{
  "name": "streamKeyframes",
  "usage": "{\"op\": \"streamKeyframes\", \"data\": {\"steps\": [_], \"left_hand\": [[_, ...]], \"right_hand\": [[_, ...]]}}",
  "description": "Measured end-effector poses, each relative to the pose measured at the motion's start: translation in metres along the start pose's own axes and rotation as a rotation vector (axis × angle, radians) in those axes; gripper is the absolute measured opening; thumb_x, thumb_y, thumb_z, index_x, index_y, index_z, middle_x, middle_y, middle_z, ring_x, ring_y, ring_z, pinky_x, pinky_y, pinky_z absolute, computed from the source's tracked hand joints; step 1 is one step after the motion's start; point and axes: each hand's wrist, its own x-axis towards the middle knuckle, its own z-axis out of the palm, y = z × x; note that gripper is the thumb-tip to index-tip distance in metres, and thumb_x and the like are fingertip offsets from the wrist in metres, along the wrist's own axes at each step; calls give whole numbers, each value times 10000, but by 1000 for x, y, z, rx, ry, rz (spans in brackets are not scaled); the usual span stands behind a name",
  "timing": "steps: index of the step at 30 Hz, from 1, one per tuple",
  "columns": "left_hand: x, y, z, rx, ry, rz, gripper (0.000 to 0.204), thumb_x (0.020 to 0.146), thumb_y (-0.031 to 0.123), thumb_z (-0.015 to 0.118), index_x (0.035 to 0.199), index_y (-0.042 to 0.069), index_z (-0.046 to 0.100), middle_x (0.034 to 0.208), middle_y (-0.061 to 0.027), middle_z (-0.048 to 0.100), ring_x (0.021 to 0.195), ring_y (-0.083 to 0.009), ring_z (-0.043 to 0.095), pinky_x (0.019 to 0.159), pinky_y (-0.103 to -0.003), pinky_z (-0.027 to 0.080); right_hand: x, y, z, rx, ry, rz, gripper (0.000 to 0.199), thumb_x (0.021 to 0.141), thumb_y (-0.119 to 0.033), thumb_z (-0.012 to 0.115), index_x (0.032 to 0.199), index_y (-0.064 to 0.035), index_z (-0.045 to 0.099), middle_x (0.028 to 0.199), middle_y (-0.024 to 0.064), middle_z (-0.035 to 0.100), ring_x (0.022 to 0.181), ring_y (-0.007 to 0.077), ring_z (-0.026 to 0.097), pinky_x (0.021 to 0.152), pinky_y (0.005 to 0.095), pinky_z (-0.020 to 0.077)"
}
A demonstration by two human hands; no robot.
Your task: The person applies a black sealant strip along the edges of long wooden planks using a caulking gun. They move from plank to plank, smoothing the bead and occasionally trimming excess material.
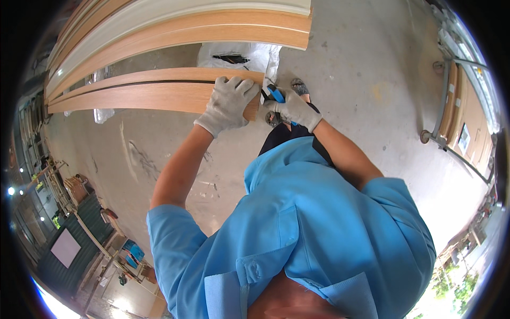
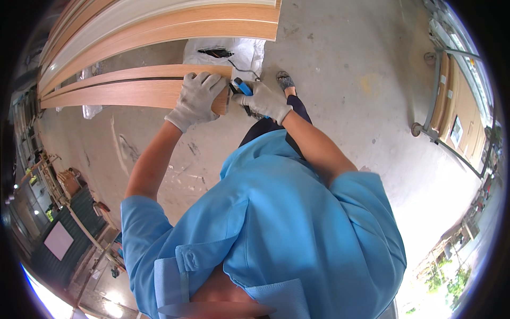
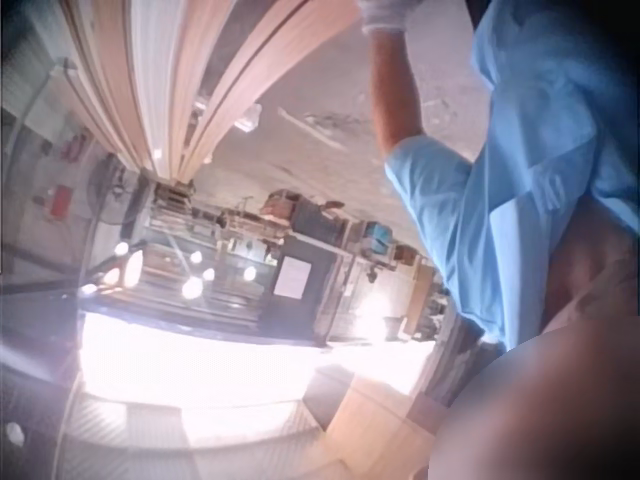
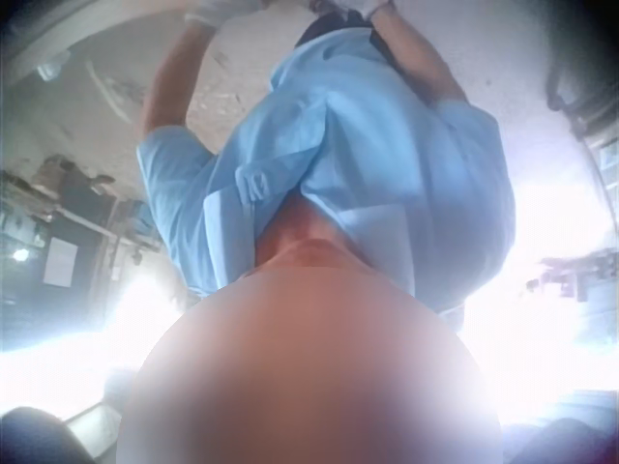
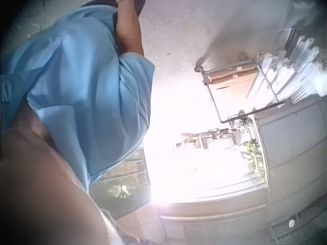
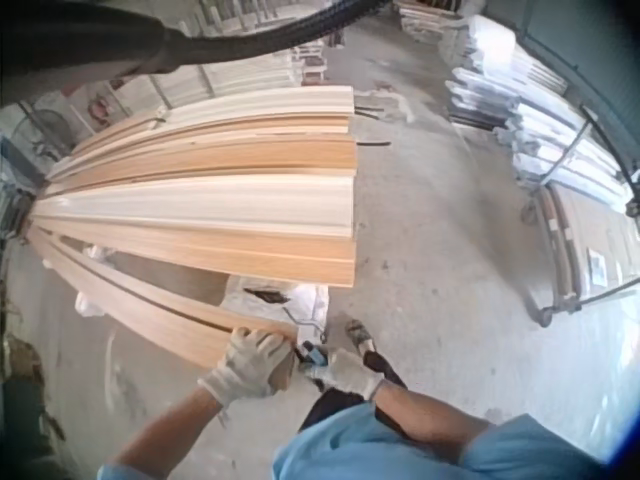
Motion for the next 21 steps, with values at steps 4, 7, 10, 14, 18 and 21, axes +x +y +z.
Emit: {"op": "streamKeyframes", "data": {"steps": [4,7,10,14,18,21], "left_hand": [[-5,0,3,-26,110,-21,831,579,379,882,1331,142,621,1269,-35,595,1171,-244,556,943,-474,448],[-19,16,8,65,261,-101,847,617,422,884,1366,141,605,1343,-69,582,1244,-264,531,1005,-506,430],[-42,53,11,-82,434,-241,875,665,463,868,1412,113,579,1383,-110,571,1276,-289,520,1073,-515,397],[-36,126,8,-890,549,-444,763,818,407,832,1417,27,550,1176,-150,642,1075,-274,621,953,-422,487],[11,157,3,-1689,557,-643,440,1008,238,686,1352,-12,572,939,-62,645,839,-142,633,742,-278,519],[21,156,-2,-1758,540,-756,319,986,169,678,1252,-5,646,906,-73,690,778,-130,606,736,-316,516]], "right_hand": [[3,-5,-2,-267,125,-300,426,889,-326,787,1178,-29,688,845,84,666,787,175,631,758,350,507],[-4,-24,-21,-501,183,-343,483,934,-354,741,1250,-6,631,1092,151,721,941,268,664,884,381,511],[-21,-52,-37,-134,170,-182,421,1009,-324,651,1282,-13,578,1083,129,695,926,245,659,862,356,523],[-43,-85,-39,368,25,-228,314,1015,-294,663,1151,-34,552,972,98,636,883,213,646,811,334,537],[-46,-112,-47,487,-77,-228,358,935,-235,760,1147,-30,557,962,95,644,923,216,655,841,380,563],[-58,-135,-95,-122,-98,-231,298,909,-73,752,1159,-22,597,998,88,678,953,216,669,865,376,556]]}}
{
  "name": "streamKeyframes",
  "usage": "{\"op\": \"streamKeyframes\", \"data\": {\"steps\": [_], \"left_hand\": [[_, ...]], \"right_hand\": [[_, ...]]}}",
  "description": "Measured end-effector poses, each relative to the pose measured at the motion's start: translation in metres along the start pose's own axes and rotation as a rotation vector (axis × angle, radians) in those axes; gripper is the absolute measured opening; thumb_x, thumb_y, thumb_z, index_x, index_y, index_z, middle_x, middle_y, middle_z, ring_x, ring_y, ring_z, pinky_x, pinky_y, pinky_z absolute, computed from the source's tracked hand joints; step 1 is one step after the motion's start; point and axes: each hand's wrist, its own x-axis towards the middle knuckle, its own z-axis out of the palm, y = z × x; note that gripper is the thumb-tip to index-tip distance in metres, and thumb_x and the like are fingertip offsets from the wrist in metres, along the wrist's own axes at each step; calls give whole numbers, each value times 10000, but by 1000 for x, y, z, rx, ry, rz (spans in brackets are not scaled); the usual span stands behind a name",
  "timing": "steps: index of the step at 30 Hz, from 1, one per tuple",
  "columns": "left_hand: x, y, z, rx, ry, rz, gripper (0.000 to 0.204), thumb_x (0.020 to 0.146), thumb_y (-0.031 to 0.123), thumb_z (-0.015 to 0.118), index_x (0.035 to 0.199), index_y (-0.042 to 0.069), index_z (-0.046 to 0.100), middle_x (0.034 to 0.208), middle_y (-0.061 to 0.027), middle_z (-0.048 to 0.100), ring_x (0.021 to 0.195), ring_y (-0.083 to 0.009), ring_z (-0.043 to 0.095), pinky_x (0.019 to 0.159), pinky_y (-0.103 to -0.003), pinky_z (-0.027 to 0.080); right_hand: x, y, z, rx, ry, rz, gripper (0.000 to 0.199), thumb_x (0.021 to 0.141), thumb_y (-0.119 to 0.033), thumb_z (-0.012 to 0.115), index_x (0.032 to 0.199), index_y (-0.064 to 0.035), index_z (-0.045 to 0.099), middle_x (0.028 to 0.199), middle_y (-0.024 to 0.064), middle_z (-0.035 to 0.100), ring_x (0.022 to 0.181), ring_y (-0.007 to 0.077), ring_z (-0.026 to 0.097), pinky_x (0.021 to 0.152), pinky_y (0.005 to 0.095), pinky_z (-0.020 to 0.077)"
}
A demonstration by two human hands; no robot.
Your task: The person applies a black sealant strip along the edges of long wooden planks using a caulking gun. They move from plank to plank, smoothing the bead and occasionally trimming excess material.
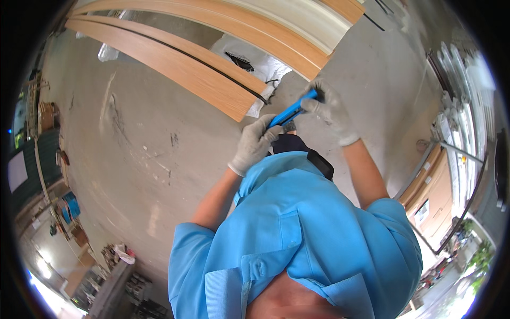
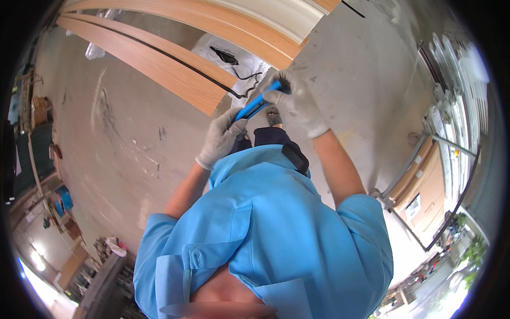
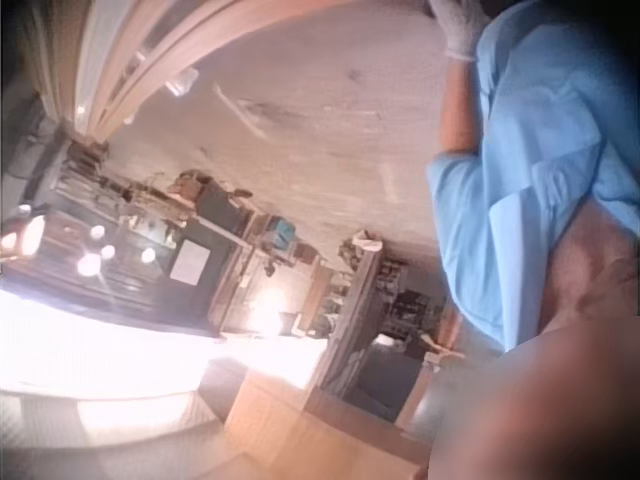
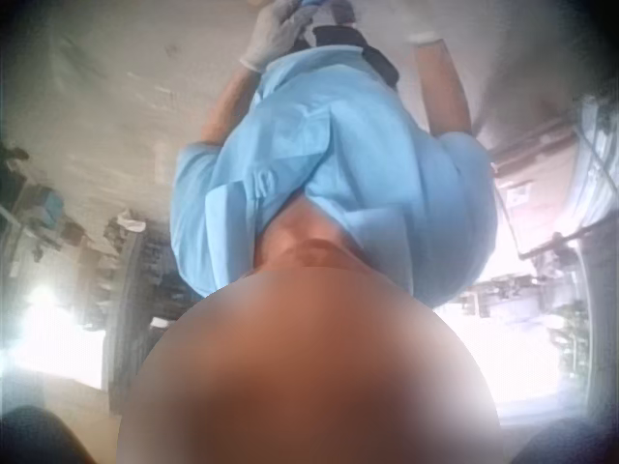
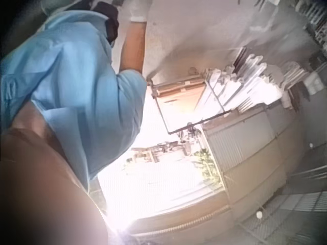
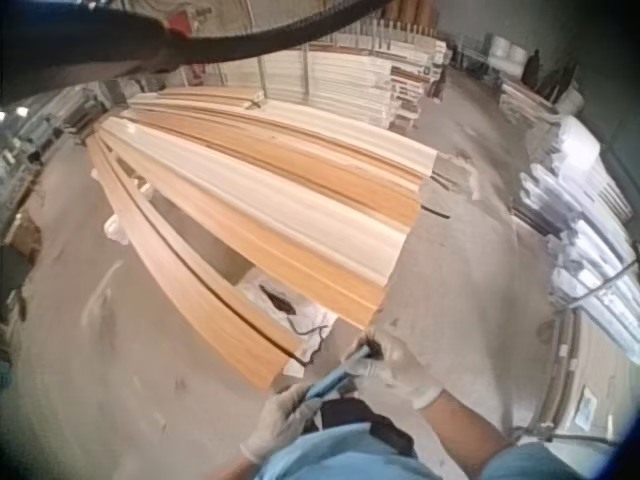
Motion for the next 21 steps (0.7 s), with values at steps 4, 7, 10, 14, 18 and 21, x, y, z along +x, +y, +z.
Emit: {"op": "streamKeyframes", "data": {"steps": [4,7,10,14,18,21], "left_hand": [[9,1,2,472,-105,68,254,1030,152,630,1196,-40,634,818,12,590,704,-75,577,642,-258,473],[19,-17,15,291,-102,183,269,1005,174,665,1180,-29,642,851,-11,631,750,-98,604,689,-262,495],[31,-52,22,111,164,62,405,957,262,729,1256,4,637,942,-66,703,851,-146,665,768,-288,526],[56,-107,17,404,556,-139,688,915,407,732,1453,32,524,1267,-216,680,1183,-349,648,1029,-405,478],[87,-140,12,392,577,-66,833,924,480,701,1563,52,379,1446,-248,570,1376,-396,512,1142,-448,380],[82,-155,22,198,419,-117,529,1019,454,607,1329,26,620,1212,-133,688,1146,-259,629,1021,-402,453]], "right_hand": [[-18,-6,-51,-624,-485,-71,422,918,-72,694,1325,-27,589,1033,54,693,878,177,661,824,333,550],[-29,3,-71,-555,-690,38,479,953,-144,666,1407,-36,560,1006,48,694,812,154,645,755,306,547],[-38,15,-93,-273,-562,348,462,990,-215,636,1402,-21,558,945,54,679,767,133,631,678,277,533],[-43,31,-117,-256,-389,388,427,1018,-295,631,1325,-2,586,881,41,650,719,103,620,610,251,508],[-40,40,-111,-161,-352,277,419,1019,-377,652,1215,-8,616,806,8,634,667,80,604,590,238,498],[-33,38,-95,-191,-362,125,394,1025,-361,634,1248,-36,614,775,26,631,644,103,606,618,261,505]]}}
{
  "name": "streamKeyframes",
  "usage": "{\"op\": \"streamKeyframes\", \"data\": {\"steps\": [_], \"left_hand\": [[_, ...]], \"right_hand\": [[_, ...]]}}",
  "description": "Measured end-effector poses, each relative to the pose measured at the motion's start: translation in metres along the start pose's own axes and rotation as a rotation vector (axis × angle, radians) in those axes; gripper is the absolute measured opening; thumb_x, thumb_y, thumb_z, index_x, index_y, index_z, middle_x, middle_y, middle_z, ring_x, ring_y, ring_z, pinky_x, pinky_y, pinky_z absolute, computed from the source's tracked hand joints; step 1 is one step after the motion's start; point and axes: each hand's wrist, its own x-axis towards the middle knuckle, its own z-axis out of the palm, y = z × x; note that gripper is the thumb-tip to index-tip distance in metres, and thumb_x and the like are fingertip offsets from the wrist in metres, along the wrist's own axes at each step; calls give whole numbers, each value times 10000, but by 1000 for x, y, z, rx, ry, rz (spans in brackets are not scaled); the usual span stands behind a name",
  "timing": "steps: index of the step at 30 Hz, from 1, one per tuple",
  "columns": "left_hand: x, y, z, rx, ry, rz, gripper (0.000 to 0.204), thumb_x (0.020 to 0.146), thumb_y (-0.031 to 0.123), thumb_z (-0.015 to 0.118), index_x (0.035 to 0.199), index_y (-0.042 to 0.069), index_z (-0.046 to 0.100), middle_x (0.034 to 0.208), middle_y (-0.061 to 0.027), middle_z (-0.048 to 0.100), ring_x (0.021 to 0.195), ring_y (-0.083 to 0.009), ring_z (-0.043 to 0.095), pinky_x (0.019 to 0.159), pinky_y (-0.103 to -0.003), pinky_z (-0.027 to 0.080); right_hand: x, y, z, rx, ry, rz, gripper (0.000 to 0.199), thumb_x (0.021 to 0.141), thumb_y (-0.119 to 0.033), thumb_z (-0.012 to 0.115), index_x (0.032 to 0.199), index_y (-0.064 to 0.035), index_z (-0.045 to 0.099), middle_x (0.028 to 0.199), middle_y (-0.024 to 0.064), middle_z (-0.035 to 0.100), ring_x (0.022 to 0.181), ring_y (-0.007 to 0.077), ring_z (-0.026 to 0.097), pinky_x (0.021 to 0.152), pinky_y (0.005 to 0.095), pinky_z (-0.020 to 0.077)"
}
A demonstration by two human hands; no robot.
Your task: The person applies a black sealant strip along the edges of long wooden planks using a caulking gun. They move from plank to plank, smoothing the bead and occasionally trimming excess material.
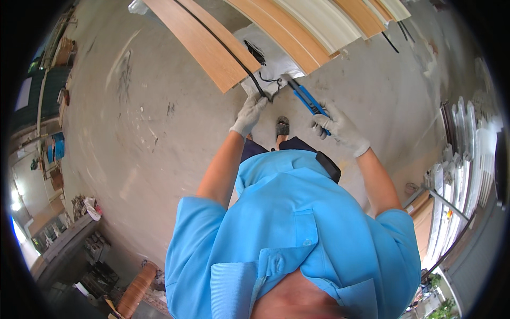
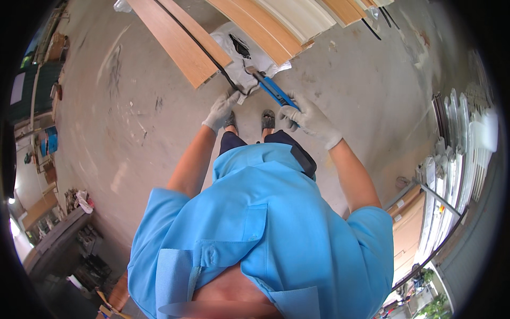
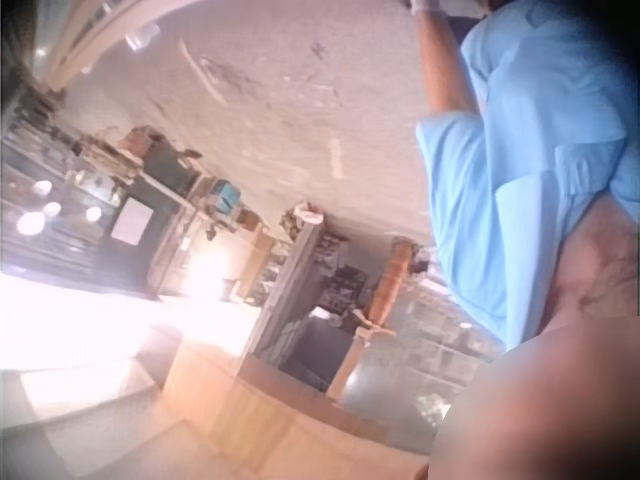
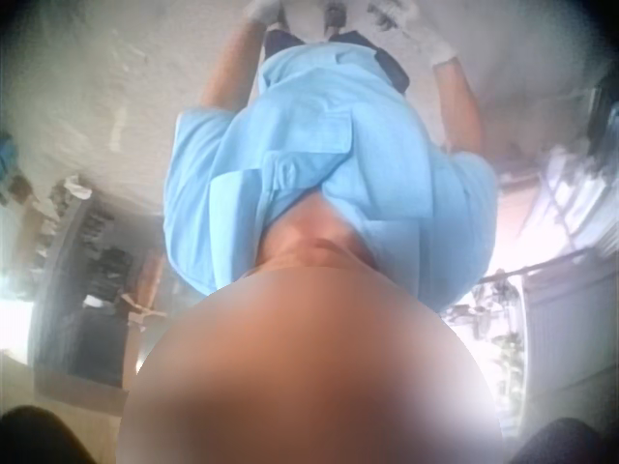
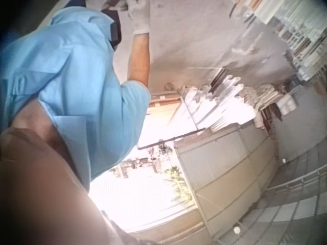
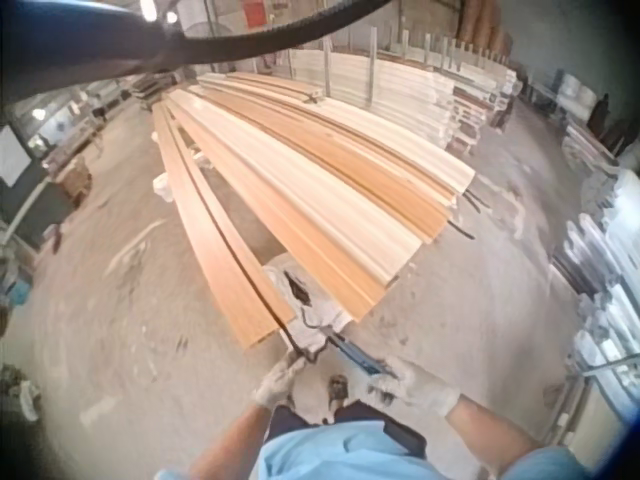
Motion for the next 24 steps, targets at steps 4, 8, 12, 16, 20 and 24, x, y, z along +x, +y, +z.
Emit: {"op": "streamKeyframes", "data": {"steps": [4,8,12,16,20,24], "left_hand": [[-45,-13,15,-358,-145,256,338,1089,366,534,1081,50,652,909,-18,645,894,-145,607,856,-303,486],[-74,-1,17,-332,-55,14,320,1078,336,557,940,62,648,840,-4,615,800,-105,590,749,-279,484],[-90,37,8,-233,48,-61,319,1069,312,565,924,44,661,822,-2,616,745,-106,573,700,-270,476],[-118,67,-23,-359,43,80,291,1052,285,593,941,29,676,831,5,621,691,-108,559,656,-261,469],[-155,59,-80,-505,332,153,238,1007,262,682,1050,30,716,844,18,631,704,-83,551,645,-248,444],[-144,52,-107,-365,433,90,330,919,252,796,1173,59,712,867,-2,681,756,-106,614,660,-254,479]], "right_hand": [[21,-3,9,-803,-7,-299,337,1001,-307,654,1248,-83,605,824,90,694,703,224,693,644,364,538],[47,20,16,-1142,-32,-456,276,989,-264,648,1215,-112,601,906,138,724,778,354,710,675,465,543],[85,56,12,-1386,-58,-488,270,983,-273,646,1189,-106,596,926,132,724,783,373,705,680,498,542],[81,84,-49,-1293,-109,-104,319,1000,-205,572,1297,-95,611,1146,205,711,1032,401,694,854,498,553],[19,95,-135,-1433,-81,514,503,983,-381,605,1375,-66,600,1196,266,682,1139,438,639,956,480,512],[2,89,-111,-926,137,249,530,960,-410,642,1334,-44,561,1019,228,713,989,421,687,858,484,523]]}}
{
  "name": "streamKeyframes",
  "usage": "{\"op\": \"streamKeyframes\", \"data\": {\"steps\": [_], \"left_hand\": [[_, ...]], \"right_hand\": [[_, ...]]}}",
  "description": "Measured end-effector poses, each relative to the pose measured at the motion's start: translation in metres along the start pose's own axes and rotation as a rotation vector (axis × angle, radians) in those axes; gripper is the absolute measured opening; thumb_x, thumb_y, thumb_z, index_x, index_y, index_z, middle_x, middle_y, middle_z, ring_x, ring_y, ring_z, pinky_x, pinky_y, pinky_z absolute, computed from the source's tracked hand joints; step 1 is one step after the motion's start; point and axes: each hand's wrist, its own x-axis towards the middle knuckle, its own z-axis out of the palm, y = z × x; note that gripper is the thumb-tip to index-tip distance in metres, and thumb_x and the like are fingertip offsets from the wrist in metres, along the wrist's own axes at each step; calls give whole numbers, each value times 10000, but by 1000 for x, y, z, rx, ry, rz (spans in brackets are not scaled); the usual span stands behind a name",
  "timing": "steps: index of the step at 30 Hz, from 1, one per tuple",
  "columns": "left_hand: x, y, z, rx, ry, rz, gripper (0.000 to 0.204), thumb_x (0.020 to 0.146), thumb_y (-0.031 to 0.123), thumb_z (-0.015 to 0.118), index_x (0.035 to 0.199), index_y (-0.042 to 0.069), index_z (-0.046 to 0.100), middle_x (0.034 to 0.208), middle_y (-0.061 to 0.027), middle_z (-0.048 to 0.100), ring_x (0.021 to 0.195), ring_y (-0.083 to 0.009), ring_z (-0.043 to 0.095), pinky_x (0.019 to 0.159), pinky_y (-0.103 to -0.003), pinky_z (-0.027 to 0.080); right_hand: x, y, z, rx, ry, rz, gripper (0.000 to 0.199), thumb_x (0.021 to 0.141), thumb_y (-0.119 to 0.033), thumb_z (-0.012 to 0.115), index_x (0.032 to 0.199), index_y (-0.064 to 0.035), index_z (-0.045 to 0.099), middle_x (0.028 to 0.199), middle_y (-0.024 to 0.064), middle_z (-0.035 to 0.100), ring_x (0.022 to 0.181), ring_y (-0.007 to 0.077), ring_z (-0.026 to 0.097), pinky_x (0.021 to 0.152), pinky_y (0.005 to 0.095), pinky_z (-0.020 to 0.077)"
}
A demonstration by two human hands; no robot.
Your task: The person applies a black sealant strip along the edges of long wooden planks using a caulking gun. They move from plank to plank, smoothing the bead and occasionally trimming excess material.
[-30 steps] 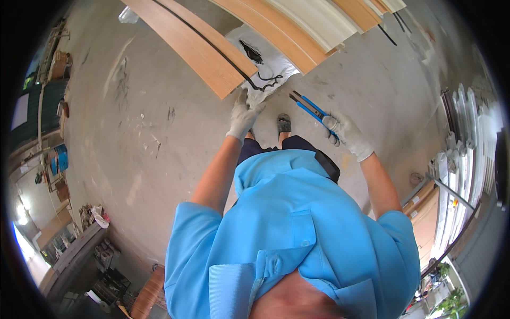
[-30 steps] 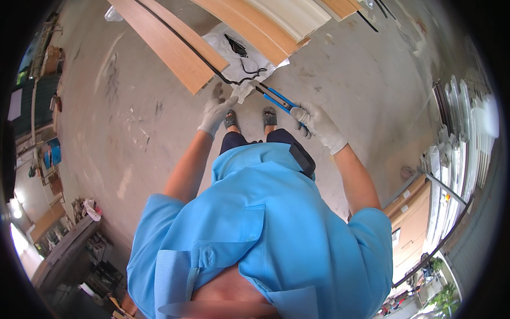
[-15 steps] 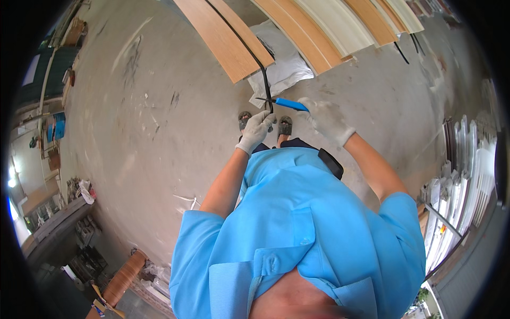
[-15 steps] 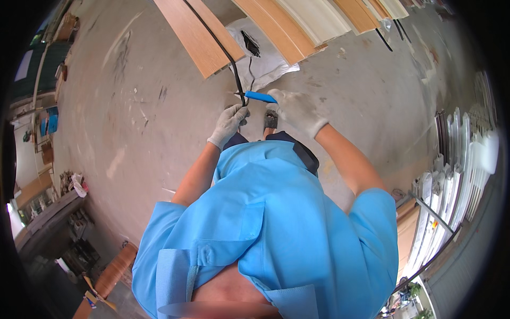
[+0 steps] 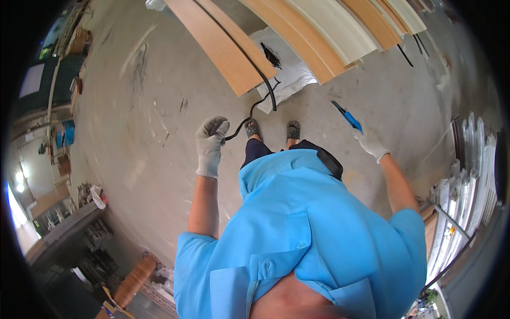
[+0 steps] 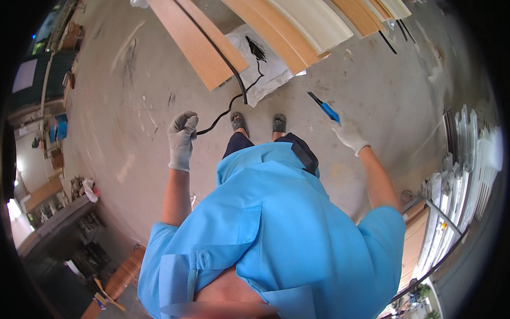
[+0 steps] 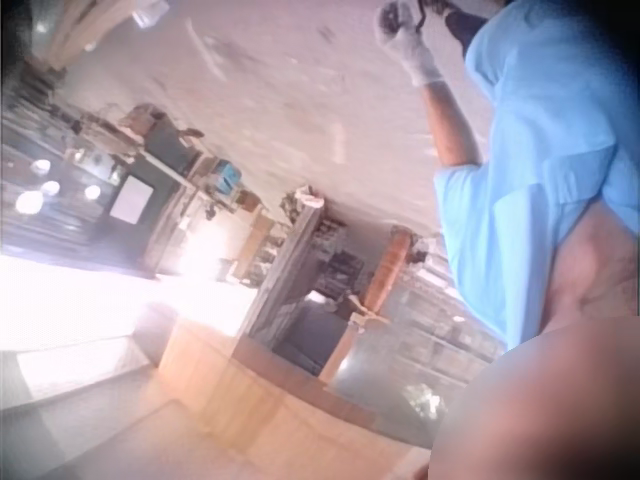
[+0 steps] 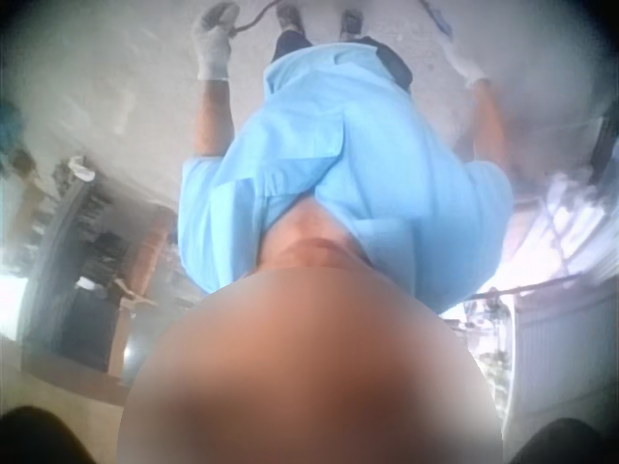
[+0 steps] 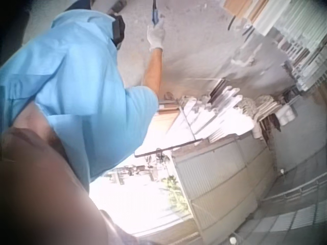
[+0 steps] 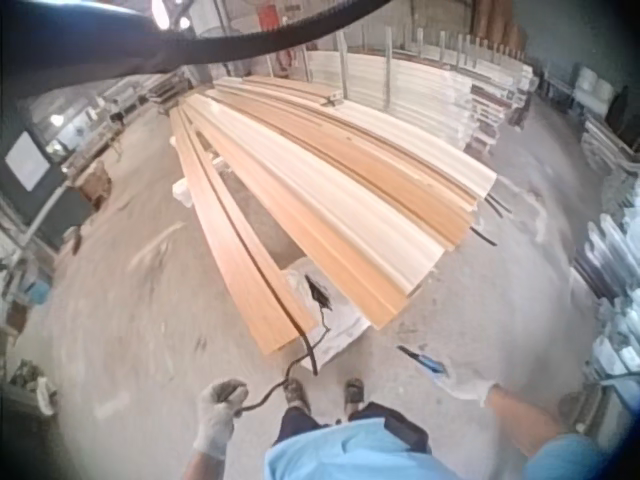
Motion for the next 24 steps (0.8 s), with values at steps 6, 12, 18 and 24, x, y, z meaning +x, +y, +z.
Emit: {"op": "streamKeyframes", "data": {"steps": [6,12,18,24], "left_hand": [[57,57,9,995,-248,759,668,732,181,886,1350,147,636,1130,-81,704,850,-239,700,710,-339,557],[129,97,27,1540,-763,893,913,654,168,871,1489,181,501,1508,-56,523,910,-268,736,730,-378,605],[181,97,54,1554,-1090,1030,978,702,175,818,1575,197,378,1620,-32,400,890,-301,743,723,-420,621],[194,103,66,1607,-1238,1054,1049,701,306,855,1598,174,327,1591,-85,411,965,-323,733,805,-459,612]], "right_hand": [[2,-146,19,725,328,-198,289,861,-242,779,1025,-21,693,815,65,685,778,128,653,710,320,513],[48,-251,47,591,421,-247,323,803,-180,845,1018,-3,681,789,74,672,740,160,646,717,322,526],[65,-282,75,715,473,-38,327,813,-194,825,1057,-6,713,819,120,711,743,203,690,718,363,535],[68,-270,78,571,452,-100,339,852,-280,775,1084,-38,725,900,187,727,838,315,701,793,423,518]]}}
